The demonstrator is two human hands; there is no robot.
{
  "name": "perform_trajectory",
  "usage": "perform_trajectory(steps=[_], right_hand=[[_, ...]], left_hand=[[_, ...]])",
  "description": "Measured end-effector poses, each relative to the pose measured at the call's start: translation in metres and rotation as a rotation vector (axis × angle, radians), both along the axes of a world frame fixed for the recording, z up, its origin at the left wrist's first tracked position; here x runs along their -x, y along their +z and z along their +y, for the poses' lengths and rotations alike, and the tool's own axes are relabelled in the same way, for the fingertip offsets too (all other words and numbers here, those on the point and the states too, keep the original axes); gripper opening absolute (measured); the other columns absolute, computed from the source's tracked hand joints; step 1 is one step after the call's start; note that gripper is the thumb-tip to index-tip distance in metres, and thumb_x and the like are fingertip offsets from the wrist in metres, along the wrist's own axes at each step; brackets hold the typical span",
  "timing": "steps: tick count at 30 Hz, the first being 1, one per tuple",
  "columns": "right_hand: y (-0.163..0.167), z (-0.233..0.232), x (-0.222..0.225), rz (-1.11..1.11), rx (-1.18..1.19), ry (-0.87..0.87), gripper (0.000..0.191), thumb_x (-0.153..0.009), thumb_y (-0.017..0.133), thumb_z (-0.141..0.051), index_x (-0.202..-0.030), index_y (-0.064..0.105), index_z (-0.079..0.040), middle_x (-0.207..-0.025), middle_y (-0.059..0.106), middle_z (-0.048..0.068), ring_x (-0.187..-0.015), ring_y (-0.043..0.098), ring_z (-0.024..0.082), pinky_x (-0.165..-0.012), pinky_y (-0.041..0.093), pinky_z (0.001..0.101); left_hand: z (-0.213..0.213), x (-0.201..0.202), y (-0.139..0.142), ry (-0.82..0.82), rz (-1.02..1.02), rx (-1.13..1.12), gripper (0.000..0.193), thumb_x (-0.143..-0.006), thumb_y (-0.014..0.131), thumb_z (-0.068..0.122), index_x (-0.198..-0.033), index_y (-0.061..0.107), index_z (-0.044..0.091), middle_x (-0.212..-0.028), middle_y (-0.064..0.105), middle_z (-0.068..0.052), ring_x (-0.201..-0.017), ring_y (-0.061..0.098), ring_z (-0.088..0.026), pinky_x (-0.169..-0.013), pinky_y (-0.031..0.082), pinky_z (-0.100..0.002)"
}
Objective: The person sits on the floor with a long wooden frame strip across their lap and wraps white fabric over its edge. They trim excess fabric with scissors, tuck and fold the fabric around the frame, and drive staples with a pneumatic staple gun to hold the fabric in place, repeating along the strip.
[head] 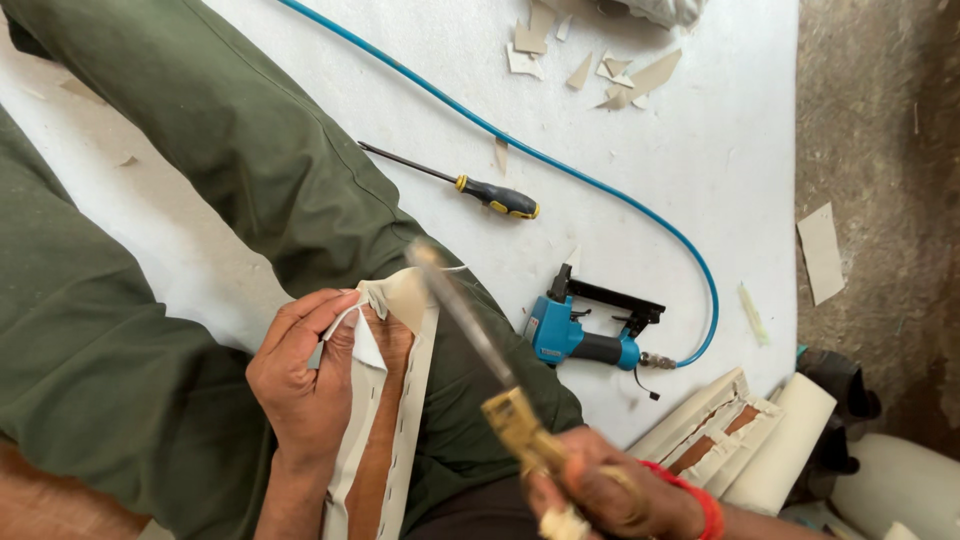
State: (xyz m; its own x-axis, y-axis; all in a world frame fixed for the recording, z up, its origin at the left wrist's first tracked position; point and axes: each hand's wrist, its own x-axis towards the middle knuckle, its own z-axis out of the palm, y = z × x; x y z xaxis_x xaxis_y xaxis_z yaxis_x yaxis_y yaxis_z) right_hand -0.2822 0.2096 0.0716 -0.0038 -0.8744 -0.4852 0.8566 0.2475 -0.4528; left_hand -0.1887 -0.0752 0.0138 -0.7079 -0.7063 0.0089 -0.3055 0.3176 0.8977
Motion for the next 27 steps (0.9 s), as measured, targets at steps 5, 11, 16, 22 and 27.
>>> perform_trajectory(steps=[5, 11, 16, 22, 27], right_hand=[[0.002, 0.002, -0.016, -0.100, -0.051, 0.145, 0.059, -0.105, 0.057, -0.066, -0.095, 0.058, -0.008, -0.074, 0.050, -0.006, -0.066, 0.044, 0.004, -0.062, 0.033, 0.0232], [-0.002, 0.001, -0.025, -0.072, -0.134, 0.189, 0.060, -0.097, 0.057, -0.070, -0.089, 0.058, -0.010, -0.071, 0.050, -0.006, -0.063, 0.043, 0.003, -0.057, 0.031, 0.0219], [-0.009, 0.000, -0.033, -0.053, -0.150, 0.122, 0.059, -0.095, 0.055, -0.070, -0.087, 0.058, -0.012, -0.068, 0.050, -0.006, -0.059, 0.043, 0.002, -0.054, 0.032, 0.0216], [-0.015, 0.002, -0.040, -0.086, -0.160, 0.084, 0.056, -0.097, 0.057, -0.066, -0.088, 0.059, -0.011, -0.068, 0.051, -0.006, -0.059, 0.043, 0.002, -0.054, 0.033, 0.0208], [-0.018, 0.002, -0.047, -0.114, -0.181, 0.073, 0.052, -0.098, 0.060, -0.061, -0.089, 0.059, -0.010, -0.069, 0.052, -0.006, -0.058, 0.042, 0.001, -0.053, 0.032, 0.0197]], left_hand=[[0.002, -0.004, -0.002, 0.010, 0.031, -0.030, 0.017, -0.099, 0.072, 0.005, -0.115, 0.074, 0.000, -0.112, 0.073, -0.011, -0.098, 0.072, -0.019, -0.086, 0.056, -0.028], [0.003, -0.006, -0.003, 0.005, 0.047, -0.002, 0.018, -0.098, 0.073, 0.006, -0.115, 0.074, 0.000, -0.111, 0.073, -0.011, -0.097, 0.071, -0.019, -0.086, 0.056, -0.028], [0.003, -0.006, -0.005, -0.005, 0.082, 0.020, 0.016, -0.098, 0.073, 0.003, -0.114, 0.074, 0.001, -0.112, 0.072, -0.011, -0.098, 0.071, -0.019, -0.086, 0.057, -0.027], [0.002, -0.007, -0.007, -0.008, 0.098, 0.041, 0.016, -0.097, 0.075, 0.001, -0.113, 0.074, 0.002, -0.113, 0.072, -0.010, -0.099, 0.072, -0.019, -0.085, 0.059, -0.027], [0.003, -0.007, -0.009, -0.010, 0.091, 0.045, 0.017, -0.096, 0.075, 0.000, -0.113, 0.075, 0.002, -0.114, 0.072, -0.010, -0.100, 0.072, -0.018, -0.086, 0.059, -0.026]])
